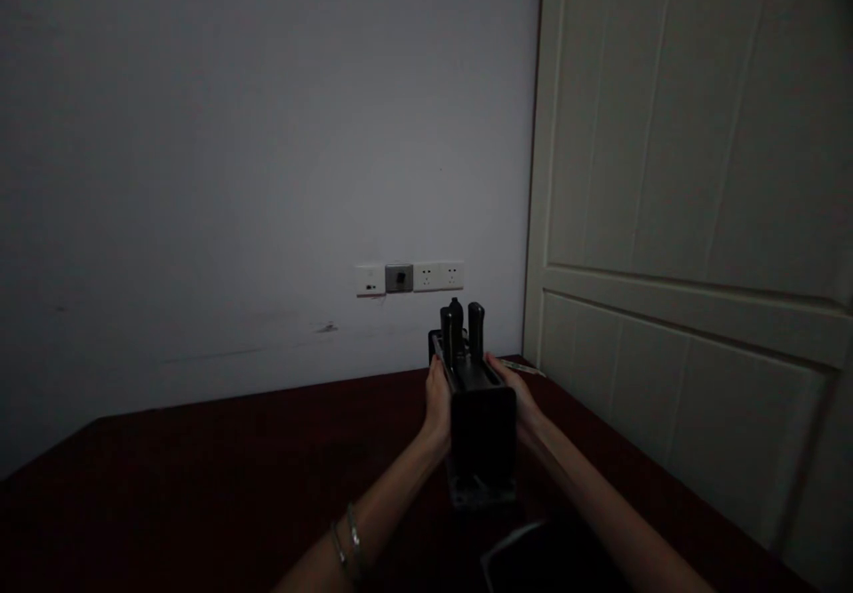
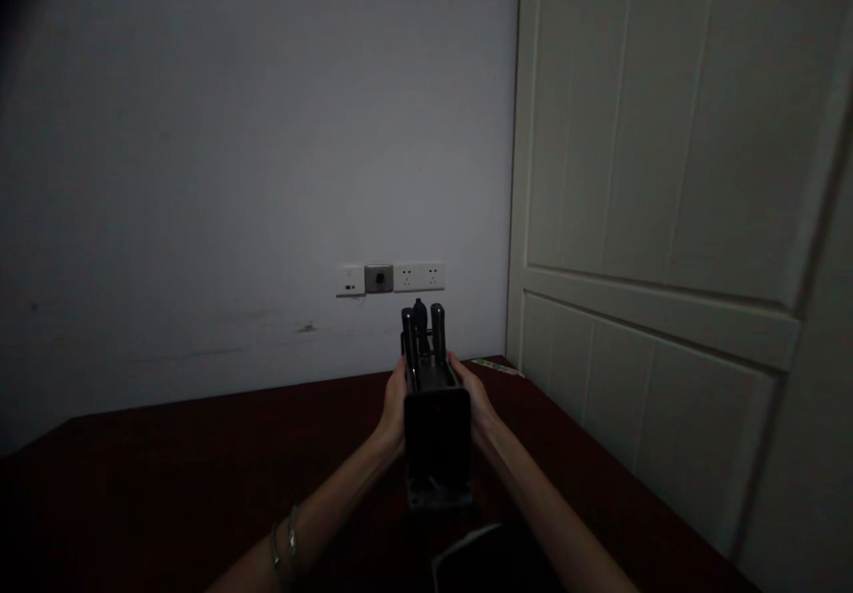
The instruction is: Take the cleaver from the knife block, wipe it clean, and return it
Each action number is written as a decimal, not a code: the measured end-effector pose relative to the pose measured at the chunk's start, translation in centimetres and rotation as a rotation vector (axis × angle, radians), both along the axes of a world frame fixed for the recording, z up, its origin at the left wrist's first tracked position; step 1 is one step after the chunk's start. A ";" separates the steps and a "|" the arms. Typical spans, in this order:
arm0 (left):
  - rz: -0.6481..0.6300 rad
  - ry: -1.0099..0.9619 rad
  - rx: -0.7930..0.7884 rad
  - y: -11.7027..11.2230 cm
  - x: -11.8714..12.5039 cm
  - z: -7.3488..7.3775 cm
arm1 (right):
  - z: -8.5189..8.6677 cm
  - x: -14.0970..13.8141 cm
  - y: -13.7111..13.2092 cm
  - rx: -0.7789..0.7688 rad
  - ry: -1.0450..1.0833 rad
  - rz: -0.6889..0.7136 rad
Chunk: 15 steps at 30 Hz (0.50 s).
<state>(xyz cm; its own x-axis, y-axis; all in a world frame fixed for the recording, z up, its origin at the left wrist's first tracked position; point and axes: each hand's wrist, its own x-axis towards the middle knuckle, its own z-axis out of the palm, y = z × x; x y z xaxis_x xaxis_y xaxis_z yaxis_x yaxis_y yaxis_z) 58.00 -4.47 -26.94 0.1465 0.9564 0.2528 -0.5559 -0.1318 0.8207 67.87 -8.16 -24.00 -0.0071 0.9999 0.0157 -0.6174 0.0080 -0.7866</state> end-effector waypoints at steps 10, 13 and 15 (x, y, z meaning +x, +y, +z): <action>0.226 0.005 0.028 -2.6 -4.5 2.7 | 1.0 -3.9 0.1 0.105 0.021 0.186; 0.300 0.034 0.037 -4.4 -8.1 3.9 | 1.3 -7.3 -0.2 0.144 0.021 0.253; 0.333 0.056 0.029 -5.3 -11.0 4.6 | 1.2 -10.3 -0.1 0.188 0.014 0.292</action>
